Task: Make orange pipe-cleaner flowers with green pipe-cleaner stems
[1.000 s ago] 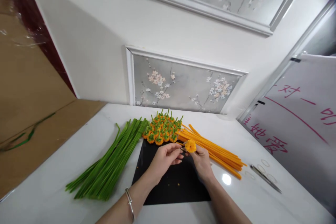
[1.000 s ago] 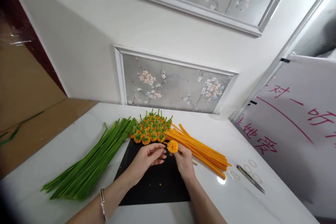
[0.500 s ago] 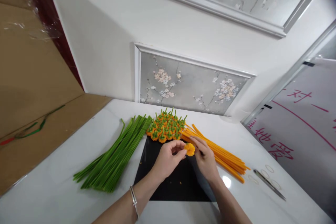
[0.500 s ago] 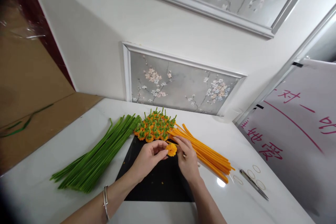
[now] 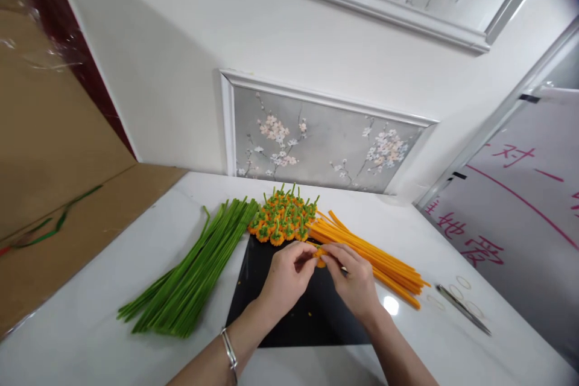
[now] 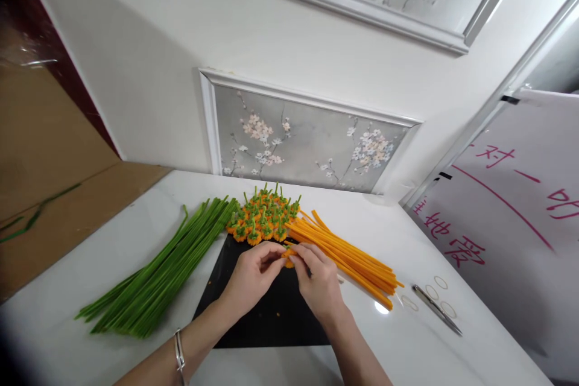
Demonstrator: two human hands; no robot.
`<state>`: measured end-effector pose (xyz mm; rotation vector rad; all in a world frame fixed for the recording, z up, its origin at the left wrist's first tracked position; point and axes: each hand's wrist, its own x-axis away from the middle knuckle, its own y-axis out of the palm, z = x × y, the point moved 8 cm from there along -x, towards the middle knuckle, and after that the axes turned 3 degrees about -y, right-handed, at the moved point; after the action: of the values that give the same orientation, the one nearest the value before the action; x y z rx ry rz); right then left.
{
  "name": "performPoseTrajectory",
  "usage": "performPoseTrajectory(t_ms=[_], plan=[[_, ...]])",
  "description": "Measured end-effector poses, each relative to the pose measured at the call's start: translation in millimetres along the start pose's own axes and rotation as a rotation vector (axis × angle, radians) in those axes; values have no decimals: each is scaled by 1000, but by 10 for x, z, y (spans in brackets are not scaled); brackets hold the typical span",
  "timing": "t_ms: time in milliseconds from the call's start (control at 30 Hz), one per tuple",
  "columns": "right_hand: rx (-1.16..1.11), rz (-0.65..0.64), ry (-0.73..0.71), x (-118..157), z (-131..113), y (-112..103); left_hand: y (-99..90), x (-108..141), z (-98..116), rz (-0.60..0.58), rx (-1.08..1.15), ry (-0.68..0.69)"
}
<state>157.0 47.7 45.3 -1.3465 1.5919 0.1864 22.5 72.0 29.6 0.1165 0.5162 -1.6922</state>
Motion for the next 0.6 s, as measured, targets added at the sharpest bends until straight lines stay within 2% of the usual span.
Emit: performPoseTrajectory(t_ms=[100, 200, 333, 467, 600], plan=[[24, 42, -64, 14, -47, -22, -3, 20, 67, 41, -74, 98], [21, 68, -69, 25, -70, -19, -3, 55, 135, 82, -111, 195], [13, 73, -43, 34, -84, 9, 1, 84, 135, 96, -111, 218], [-35, 29, 17, 31, -34, 29, -10, 52, 23, 88, -13, 97], [-179, -40, 267, 41, 233, 24, 13, -4, -175, 31, 284, -176]])
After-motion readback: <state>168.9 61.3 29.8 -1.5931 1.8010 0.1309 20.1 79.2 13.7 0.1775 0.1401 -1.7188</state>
